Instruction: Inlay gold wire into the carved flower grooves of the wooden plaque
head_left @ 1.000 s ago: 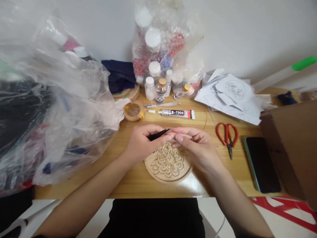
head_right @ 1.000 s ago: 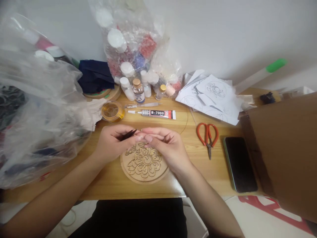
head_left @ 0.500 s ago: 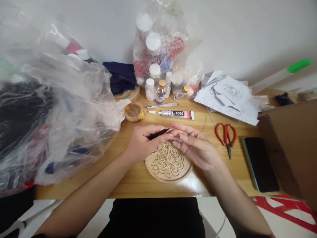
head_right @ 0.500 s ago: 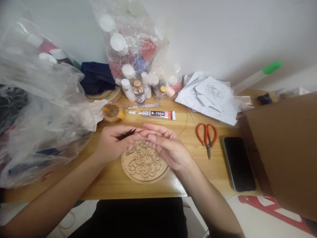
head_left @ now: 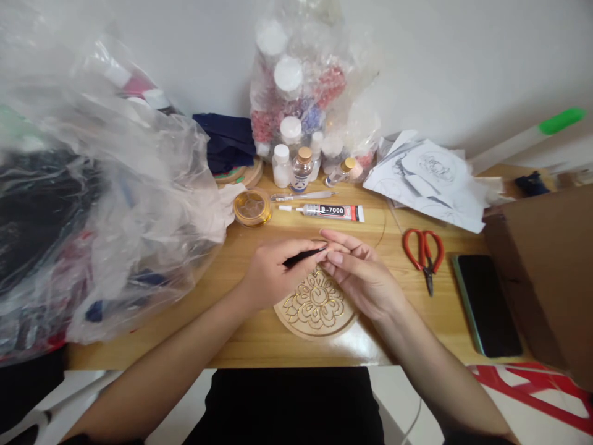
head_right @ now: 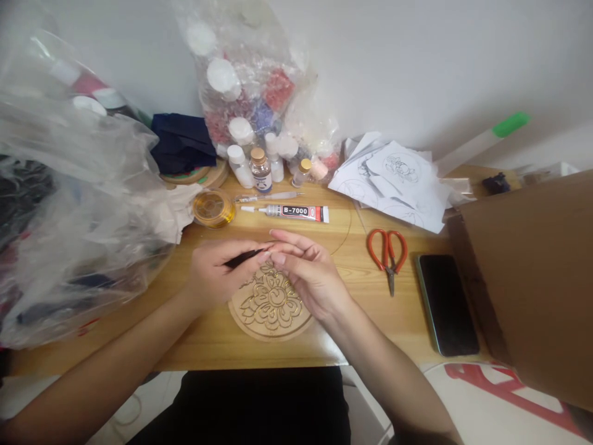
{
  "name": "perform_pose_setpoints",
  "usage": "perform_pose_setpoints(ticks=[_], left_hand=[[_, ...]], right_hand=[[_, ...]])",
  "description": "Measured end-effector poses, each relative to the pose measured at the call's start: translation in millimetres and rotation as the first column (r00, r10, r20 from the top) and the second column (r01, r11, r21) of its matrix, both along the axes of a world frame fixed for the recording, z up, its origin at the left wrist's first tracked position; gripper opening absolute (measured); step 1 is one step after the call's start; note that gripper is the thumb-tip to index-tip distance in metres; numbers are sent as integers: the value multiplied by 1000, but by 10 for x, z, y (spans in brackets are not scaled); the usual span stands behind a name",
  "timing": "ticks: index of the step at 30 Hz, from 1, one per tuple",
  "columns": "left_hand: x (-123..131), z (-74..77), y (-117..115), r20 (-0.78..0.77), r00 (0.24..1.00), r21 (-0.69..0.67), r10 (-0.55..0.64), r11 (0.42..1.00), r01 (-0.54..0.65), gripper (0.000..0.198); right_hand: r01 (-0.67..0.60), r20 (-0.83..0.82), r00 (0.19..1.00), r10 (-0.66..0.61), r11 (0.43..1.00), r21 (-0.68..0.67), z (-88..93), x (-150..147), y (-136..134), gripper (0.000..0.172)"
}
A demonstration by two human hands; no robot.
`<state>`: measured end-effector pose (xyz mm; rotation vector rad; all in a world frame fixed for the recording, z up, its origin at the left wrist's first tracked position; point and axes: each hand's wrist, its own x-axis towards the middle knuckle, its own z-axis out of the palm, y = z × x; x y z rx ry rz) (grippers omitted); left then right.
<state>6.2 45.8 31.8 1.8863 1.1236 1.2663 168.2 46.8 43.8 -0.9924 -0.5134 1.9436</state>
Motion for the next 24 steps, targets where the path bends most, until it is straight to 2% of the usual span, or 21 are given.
perform_pose_setpoints(ticks=[5, 17, 22, 24], left_hand=[[-9, 3, -5, -33, 999, -42, -8, 999, 6, 9], [-7, 43, -5, 35, 999, -206, -17, 978, 23, 10], [4, 14, 2, 60, 998, -170, -24, 985, 34, 8], [8, 15, 3, 94, 995, -208, -36, 977, 55, 7]], right_hand=[[-2, 35, 999, 2, 1000, 17, -3, -5, 4, 30], [-7, 29, 1000, 6, 1000, 27, -9, -1, -2, 32], [39, 22, 999, -39, 999, 30, -18, -29, -19, 33], [60, 19, 998, -61, 997, 38, -27, -36, -29, 31]])
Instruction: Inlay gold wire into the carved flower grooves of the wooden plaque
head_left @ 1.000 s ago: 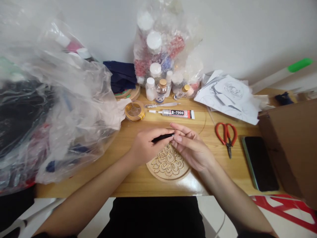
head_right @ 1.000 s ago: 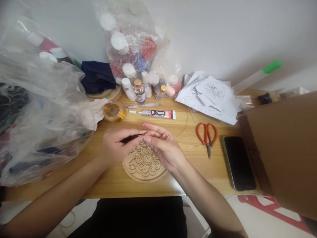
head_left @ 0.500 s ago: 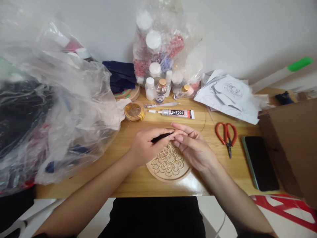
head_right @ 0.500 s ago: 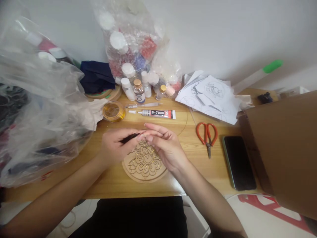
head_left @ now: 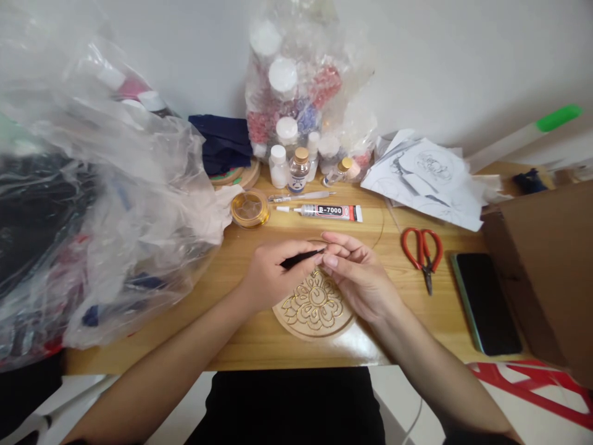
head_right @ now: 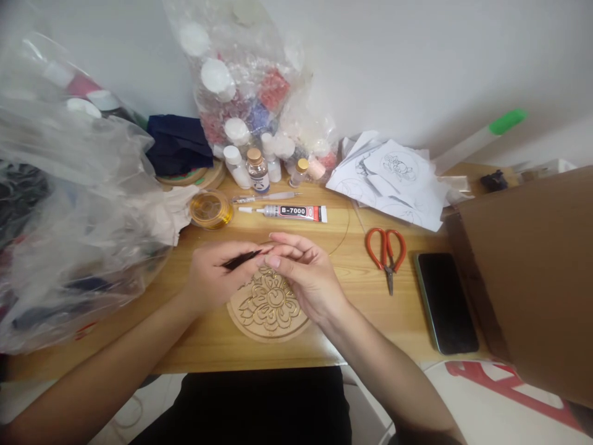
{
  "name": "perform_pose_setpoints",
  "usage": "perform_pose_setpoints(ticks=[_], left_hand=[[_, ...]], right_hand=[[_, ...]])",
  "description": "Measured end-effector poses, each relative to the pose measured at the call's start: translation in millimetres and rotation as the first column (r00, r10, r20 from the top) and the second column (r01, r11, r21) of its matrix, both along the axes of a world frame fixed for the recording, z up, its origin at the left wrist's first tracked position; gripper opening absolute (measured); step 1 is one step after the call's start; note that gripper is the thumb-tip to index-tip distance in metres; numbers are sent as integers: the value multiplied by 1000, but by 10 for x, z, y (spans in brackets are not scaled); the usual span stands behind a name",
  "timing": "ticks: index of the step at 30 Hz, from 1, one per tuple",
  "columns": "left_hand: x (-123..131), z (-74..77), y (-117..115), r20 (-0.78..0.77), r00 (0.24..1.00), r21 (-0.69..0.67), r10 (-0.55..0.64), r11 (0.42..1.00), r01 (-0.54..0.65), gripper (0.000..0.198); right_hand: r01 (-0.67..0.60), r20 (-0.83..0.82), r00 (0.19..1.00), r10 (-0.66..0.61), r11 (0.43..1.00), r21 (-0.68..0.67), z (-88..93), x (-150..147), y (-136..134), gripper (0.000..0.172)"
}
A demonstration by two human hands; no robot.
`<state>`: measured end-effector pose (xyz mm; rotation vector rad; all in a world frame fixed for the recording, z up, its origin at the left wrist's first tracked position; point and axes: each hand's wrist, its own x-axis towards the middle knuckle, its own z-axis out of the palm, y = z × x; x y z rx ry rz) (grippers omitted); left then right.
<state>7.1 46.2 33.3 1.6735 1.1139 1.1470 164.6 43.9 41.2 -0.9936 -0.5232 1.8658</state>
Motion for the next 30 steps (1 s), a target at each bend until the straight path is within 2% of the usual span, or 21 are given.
perform_pose_setpoints(ticks=[10, 18, 24, 30], left_hand=[[-6, 24, 30, 147, 988, -231, -56, 969, 89, 12], [-2, 29, 32, 169, 984, -215, -54, 972, 90, 16], [-26, 70, 31, 144, 990, -200, -13, 979, 42, 7], [-4, 71, 7, 42, 999, -74, -3, 997, 6, 11]], right_hand=[[5, 38, 999, -6, 1000, 24, -22, 18, -26, 21], [-16, 35, 999, 14, 999, 41, -16, 33, -26, 19], [-63, 3, 998, 63, 997, 41, 4, 31, -23, 29], [-54, 12, 999, 53, 997, 64, 6, 6, -22, 23]])
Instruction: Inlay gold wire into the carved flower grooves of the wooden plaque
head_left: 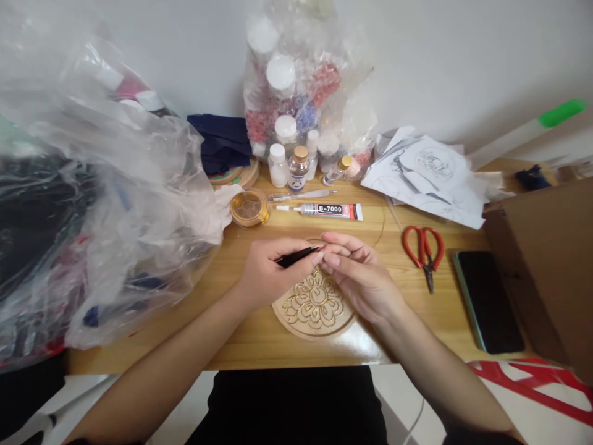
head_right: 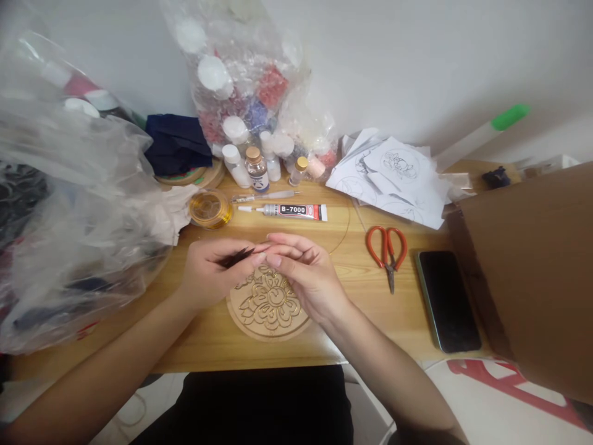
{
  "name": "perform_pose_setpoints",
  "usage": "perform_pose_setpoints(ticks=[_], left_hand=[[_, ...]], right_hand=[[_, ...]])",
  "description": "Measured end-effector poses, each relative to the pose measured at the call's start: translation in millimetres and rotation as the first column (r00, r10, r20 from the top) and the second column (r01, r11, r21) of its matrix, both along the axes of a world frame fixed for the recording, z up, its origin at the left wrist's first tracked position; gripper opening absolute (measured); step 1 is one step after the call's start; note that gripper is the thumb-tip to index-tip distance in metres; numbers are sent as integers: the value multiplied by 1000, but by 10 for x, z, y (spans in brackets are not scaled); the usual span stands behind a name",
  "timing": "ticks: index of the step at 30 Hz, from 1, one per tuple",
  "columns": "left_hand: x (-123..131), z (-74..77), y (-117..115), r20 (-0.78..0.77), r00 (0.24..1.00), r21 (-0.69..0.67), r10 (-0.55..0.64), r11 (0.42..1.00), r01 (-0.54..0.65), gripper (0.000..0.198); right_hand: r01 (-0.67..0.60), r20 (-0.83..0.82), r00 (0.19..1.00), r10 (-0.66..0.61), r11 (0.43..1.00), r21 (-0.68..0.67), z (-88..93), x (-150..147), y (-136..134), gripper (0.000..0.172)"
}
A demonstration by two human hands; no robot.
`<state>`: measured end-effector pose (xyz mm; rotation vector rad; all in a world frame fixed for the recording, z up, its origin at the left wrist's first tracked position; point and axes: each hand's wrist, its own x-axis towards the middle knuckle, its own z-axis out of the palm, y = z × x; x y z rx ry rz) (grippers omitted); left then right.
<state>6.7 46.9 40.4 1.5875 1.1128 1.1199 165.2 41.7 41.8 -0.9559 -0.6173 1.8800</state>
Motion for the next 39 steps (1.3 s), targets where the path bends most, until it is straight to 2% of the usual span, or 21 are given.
perform_pose_setpoints(ticks=[7, 19, 30, 39], left_hand=[[22, -43, 5, -1, 999, 195, 39, 980, -38, 5], [10, -31, 2, 9, 1000, 118, 26, 993, -27, 13], [13, -8, 1, 22, 1000, 107, -9, 994, 7, 14], [14, -27, 1, 13, 1000, 102, 28, 994, -29, 9]], right_hand=[[20, -9, 1000, -20, 998, 51, -12, -4, 8, 23], [17, -18, 1000, -16, 998, 66, -7, -11, -4, 27], [17, 2, 1000, -17, 997, 80, -25, 8, -4, 25], [18, 12, 1000, -19, 993, 115, -14, -12, -8, 28]])
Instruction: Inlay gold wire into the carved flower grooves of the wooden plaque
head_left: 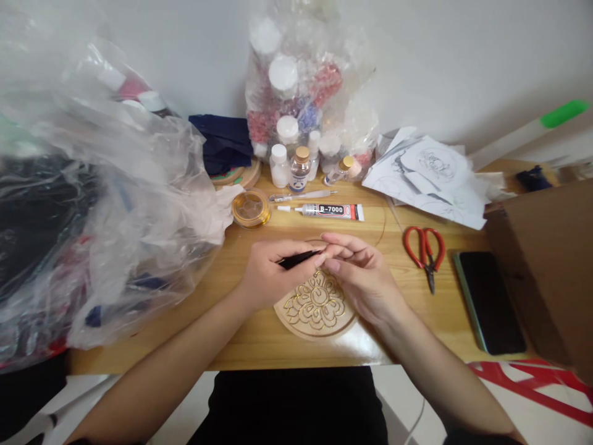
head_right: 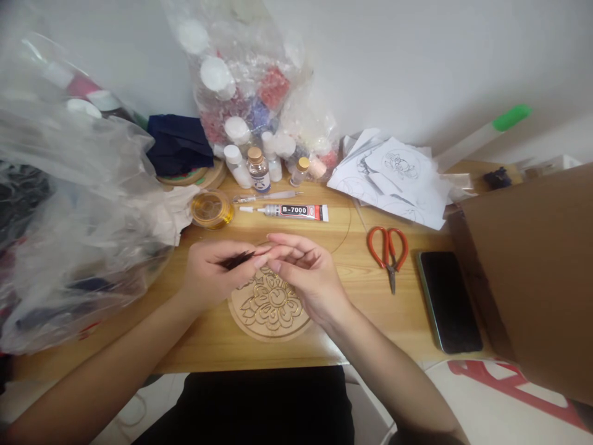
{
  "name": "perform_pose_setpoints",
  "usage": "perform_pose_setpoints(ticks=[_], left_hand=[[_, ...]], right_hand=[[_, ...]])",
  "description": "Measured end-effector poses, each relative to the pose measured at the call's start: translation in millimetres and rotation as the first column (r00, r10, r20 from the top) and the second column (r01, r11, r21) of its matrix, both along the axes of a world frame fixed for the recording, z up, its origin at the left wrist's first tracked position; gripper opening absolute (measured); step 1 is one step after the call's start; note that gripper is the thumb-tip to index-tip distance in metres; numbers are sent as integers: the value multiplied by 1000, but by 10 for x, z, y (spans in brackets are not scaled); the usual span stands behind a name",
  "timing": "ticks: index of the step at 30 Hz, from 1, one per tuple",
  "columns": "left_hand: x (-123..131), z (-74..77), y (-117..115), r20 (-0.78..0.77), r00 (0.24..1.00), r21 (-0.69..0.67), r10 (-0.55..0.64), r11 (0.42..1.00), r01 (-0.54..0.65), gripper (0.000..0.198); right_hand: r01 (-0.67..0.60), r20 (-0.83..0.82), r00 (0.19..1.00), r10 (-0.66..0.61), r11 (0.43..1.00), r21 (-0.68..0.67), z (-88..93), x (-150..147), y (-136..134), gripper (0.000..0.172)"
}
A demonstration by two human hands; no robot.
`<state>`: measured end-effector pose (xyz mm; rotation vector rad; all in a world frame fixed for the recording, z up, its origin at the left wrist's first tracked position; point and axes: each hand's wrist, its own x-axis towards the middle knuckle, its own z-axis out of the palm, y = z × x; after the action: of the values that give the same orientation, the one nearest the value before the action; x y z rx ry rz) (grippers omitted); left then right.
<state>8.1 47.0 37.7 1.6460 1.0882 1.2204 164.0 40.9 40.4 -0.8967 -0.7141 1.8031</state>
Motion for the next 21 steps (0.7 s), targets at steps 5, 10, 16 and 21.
perform_pose_setpoints(ticks=[5, 10, 16, 21], left_hand=[[4, -15, 3, 23, 1000, 5, -2, 1000, 2, 6], [12, 6, 0, 50, 998, -35, -32, 999, 34, 12], [-7, 20, 5, 46, 998, -63, -31, 997, 34, 19], [-8, 4, 4, 29, 999, -62, -31, 998, 33, 15]], right_hand=[[10, 10, 1000, -9, 999, -33, -11, 11, -2, 24], [0, 6, 1000, 0, 999, -40, -28, 21, 6, 23], [-6, 40, 999, 7, 1000, -13, 16, 17, 0, 25], [30, 69, 997, -28, 999, -35, 19, 8, -9, 32]])
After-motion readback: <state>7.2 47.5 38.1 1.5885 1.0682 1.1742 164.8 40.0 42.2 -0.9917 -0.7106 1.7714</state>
